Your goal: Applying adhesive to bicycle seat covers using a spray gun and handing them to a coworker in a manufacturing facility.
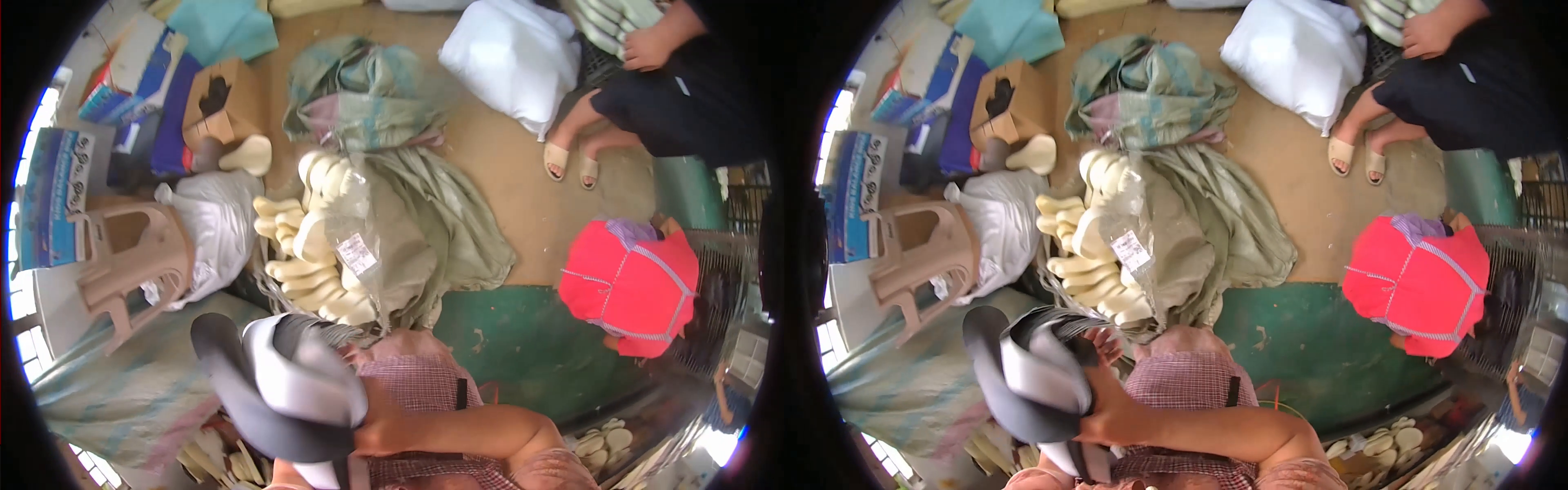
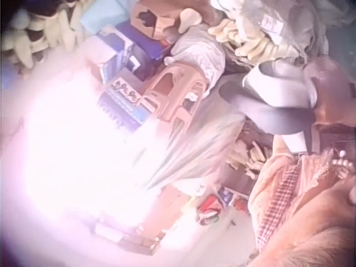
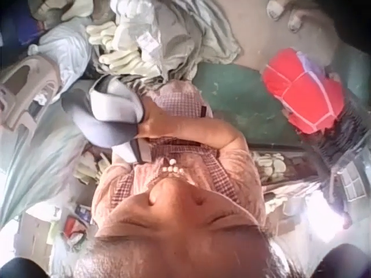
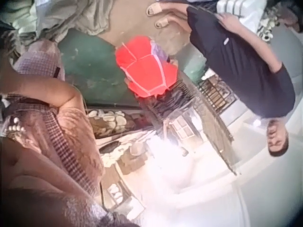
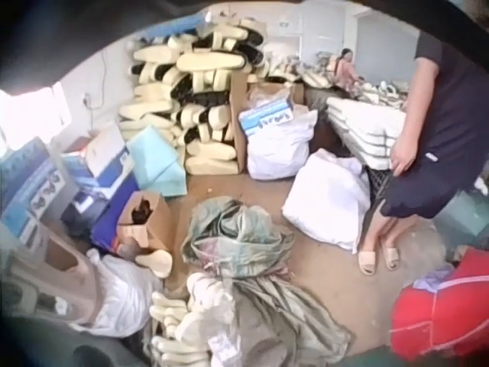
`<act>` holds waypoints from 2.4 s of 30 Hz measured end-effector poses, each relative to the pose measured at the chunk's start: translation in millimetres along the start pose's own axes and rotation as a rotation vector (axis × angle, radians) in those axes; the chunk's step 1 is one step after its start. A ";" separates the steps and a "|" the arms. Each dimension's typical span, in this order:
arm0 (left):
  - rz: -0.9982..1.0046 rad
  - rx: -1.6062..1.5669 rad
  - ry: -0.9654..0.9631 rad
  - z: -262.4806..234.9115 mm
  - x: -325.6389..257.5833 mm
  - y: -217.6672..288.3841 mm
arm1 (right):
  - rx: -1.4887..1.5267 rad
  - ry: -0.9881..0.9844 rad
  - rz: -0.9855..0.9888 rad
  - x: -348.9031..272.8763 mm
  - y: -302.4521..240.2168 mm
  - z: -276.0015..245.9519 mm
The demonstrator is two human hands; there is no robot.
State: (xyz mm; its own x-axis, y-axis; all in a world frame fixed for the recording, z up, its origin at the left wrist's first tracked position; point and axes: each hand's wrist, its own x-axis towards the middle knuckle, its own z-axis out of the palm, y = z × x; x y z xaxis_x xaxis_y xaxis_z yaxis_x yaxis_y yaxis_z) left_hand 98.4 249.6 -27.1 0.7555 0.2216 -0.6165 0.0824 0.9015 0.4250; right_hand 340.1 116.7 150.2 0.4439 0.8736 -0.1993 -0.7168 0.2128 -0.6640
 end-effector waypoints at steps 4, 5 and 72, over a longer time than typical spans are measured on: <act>0.067 -0.029 -0.164 85.7 31.2 62.7 | -0.040 0.533 -0.170 -62.7 -18.2 19.2; 0.061 -0.045 -0.209 107.2 43.6 81.5 | 0.036 0.576 -0.123 -86.9 -15.6 12.5; -0.840 1.815 -2.596 450.4 -707.3 -1241.2 | 1.357 2.819 -1.010 -1251.6 356.4 -2.8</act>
State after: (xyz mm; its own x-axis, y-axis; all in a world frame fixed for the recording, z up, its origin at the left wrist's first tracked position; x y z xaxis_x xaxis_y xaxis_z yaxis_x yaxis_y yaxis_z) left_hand -245.5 -1193.5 180.0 -0.6097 -0.6954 -0.3805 -0.4508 -0.0906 0.8880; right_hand -469.4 -902.1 160.9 -0.7568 -0.4646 -0.4597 0.2679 0.4211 -0.8666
